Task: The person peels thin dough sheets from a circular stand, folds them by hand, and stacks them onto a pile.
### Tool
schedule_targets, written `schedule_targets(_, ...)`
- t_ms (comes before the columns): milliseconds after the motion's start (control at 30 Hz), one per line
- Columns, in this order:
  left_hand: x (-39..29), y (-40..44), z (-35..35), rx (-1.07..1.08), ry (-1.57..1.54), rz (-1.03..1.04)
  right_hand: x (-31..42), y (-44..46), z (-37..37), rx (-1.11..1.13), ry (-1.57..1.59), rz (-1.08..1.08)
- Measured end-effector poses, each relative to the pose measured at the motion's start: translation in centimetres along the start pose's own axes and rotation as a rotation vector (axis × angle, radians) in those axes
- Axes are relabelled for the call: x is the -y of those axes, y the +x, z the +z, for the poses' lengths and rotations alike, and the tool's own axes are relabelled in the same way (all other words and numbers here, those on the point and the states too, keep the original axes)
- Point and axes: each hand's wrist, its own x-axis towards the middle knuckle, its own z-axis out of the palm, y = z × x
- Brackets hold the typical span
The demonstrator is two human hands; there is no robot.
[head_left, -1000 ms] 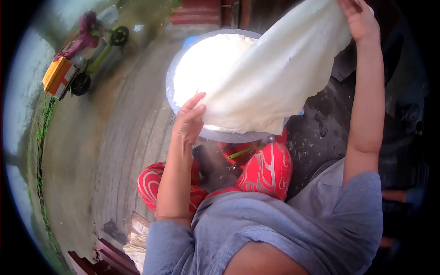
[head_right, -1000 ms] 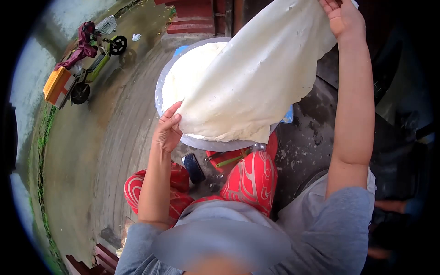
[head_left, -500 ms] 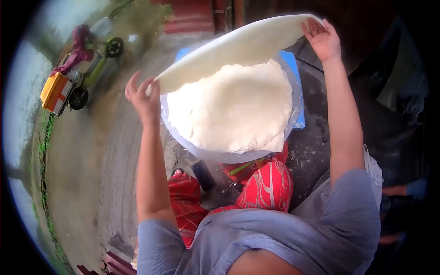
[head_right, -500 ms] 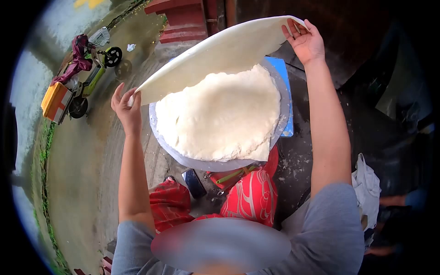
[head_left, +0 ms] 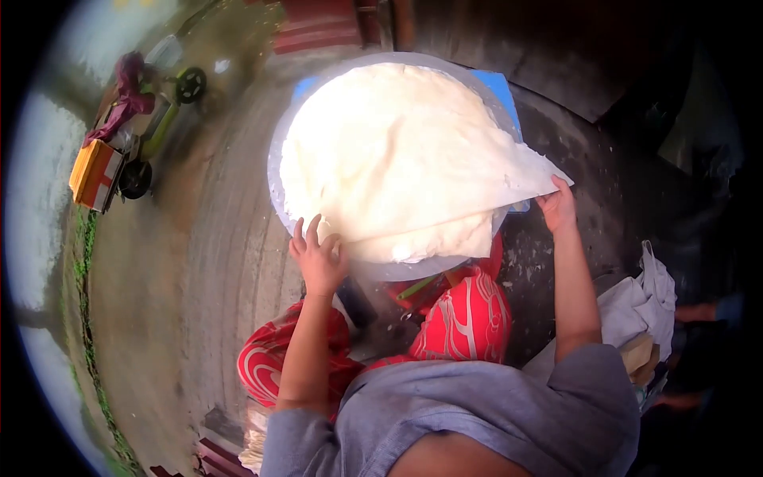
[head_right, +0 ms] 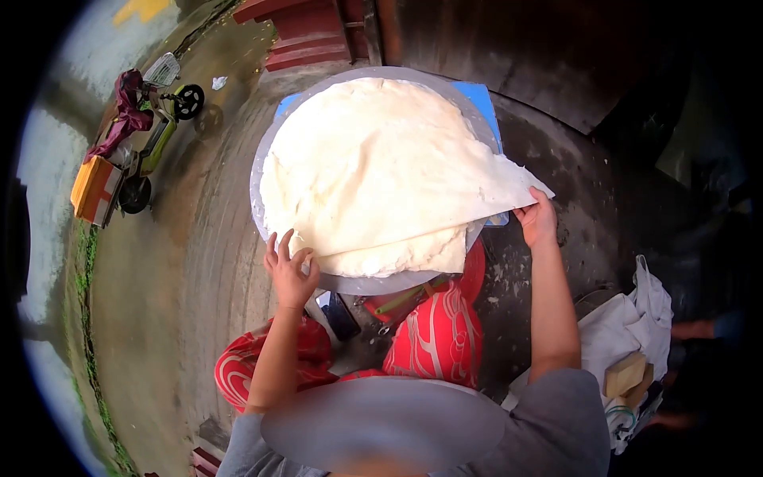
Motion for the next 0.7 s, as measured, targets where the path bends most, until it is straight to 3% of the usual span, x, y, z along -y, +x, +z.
schedule_targets(67, -0.6, -0.9, 0.8, -0.079, -0.089, -0.197, -0.7, -0.8, -0.1, -0.005, 0.041, -0.038)
schedule_targets(133, -2.0, -1.0, 1.5, -0.067, -0.116, -0.227, -1.5, -1.5, 0.6, -0.012, 0.076, -0.073)
schedule_targets(200, -4.1, 0.7, 1.3, 0.069, -0.191, 0.065, -2.0, -2.5, 2.3, -0.023, 0.180, 0.029)
schedule_targets(267, -6.9, 2.4, 1.5, 0.149, -0.258, 0.072, -3.2, -2.0, 2.1, -0.013, 0.137, 0.019)
schedule_targets(333, -7.1, 2.4, 3.2, 0.229, -0.331, 0.086, -3.6, -2.1, 1.6, -0.174, -0.069, -0.031)
schedule_targets(400, -4.3, 1.0, 7.3, 0.385, -0.134, -0.179, -3.4, -1.4, 0.1, -0.254, -0.037, -0.049)
schedule_targets(533, -6.0, 1.3, 6.5, 0.350, -0.034, -0.183, -3.7, -2.9, 1.7, -0.357, 0.055, 0.027)
schedule_targets(600, -9.5, 2.6, 4.9, 0.252, -0.099, -0.033, -3.9, -3.9, 3.3, -0.361, -0.185, -0.199)
schedule_targets(700, -15.0, 3.5, 5.5, 0.336, -0.337, 0.242, -4.8, -4.4, 6.2, -0.210, -0.552, -0.602)
